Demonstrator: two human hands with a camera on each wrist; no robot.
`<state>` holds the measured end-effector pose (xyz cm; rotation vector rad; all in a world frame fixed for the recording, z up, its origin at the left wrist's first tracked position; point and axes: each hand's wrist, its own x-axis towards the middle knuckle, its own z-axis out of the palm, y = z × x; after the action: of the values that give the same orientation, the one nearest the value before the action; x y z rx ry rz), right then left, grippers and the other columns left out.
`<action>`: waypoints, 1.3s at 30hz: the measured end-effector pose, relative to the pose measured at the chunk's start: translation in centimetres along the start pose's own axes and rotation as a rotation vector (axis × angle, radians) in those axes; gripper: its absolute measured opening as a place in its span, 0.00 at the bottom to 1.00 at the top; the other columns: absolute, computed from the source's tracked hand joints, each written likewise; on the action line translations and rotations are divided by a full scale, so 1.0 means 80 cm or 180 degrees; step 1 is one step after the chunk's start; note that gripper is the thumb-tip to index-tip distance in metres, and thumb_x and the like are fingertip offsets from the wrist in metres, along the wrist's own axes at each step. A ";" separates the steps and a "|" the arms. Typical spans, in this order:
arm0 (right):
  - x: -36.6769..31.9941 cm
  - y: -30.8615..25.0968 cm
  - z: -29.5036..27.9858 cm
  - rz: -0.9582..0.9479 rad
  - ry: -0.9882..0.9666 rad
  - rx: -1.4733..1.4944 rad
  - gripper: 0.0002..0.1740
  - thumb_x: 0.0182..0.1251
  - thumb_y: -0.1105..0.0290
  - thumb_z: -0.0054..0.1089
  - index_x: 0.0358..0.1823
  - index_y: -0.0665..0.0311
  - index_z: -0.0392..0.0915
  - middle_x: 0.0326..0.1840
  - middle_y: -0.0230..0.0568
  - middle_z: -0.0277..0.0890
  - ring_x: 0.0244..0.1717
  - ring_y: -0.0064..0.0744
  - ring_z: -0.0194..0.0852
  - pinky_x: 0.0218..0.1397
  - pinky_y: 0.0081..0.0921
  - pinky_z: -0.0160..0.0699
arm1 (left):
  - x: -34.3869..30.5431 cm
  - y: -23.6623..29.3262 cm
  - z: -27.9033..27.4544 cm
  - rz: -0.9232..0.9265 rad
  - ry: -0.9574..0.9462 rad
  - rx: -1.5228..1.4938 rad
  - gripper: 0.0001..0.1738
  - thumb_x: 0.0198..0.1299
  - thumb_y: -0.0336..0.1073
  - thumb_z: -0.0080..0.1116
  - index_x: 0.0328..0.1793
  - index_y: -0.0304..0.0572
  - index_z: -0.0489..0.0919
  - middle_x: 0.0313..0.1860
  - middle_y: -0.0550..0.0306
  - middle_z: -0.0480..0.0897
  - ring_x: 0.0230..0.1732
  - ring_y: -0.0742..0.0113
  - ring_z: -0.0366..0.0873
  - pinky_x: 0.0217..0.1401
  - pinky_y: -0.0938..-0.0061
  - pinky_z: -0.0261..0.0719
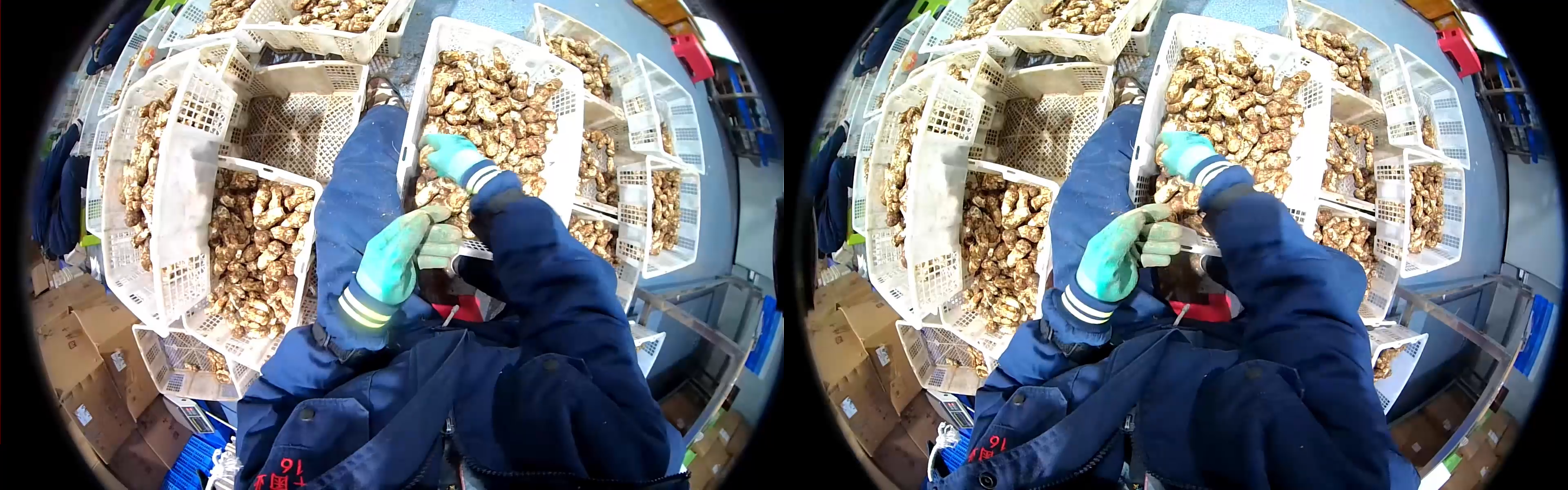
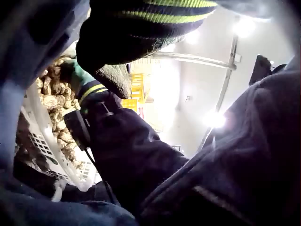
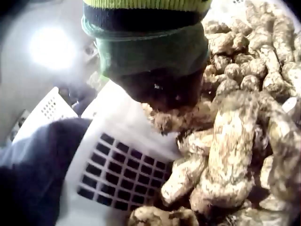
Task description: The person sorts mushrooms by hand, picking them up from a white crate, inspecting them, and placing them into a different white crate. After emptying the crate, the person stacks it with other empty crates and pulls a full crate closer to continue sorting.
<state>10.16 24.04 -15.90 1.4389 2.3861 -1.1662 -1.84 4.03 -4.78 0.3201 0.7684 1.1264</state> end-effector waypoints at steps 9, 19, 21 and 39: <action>-0.130 0.001 -0.098 -0.2382 -0.0159 0.1584 0.21 0.72 0.61 0.48 0.61 0.60 0.78 0.50 0.36 0.79 0.35 0.22 0.69 0.43 0.21 0.73 | 0.022 -0.006 -0.020 0.0226 0.0194 -0.0212 0.37 0.70 0.50 0.54 0.73 0.27 0.60 0.58 0.41 0.75 0.54 0.54 0.78 0.57 0.66 0.79; -0.204 -0.051 -0.100 -0.1093 -0.0356 0.2093 0.29 0.66 0.66 0.53 0.69 0.66 0.69 0.62 0.44 0.76 0.61 0.32 0.72 0.66 0.28 0.69 | 0.021 0.002 0.023 0.0408 0.0044 0.0378 0.27 0.65 0.34 0.52 0.68 0.25 0.67 0.57 0.45 0.78 0.48 0.59 0.83 0.51 0.67 0.85; -0.194 -0.024 -0.103 -0.0970 0.0595 0.2084 0.24 0.72 0.66 0.53 0.67 0.65 0.71 0.57 0.38 0.79 0.50 0.22 0.75 0.51 0.18 0.74 | 0.011 0.027 -0.005 0.0499 -0.0065 0.0206 0.24 0.66 0.36 0.51 0.64 0.27 0.69 0.50 0.42 0.82 0.43 0.60 0.83 0.47 0.71 0.85; -0.096 0.089 -0.004 0.0753 -0.0739 -0.0997 0.26 0.66 0.62 0.47 0.65 0.60 0.69 0.62 0.56 0.75 0.63 0.56 0.73 0.66 0.46 0.69 | -0.047 0.086 -0.034 0.2015 0.1798 0.2929 0.21 0.73 0.35 0.45 0.66 0.28 0.74 0.62 0.46 0.77 0.62 0.61 0.74 0.66 0.71 0.72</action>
<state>20.08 20.65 -16.03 1.3534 2.0634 -0.8105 -9.28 3.20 -1.17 1.1004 1.7658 1.4091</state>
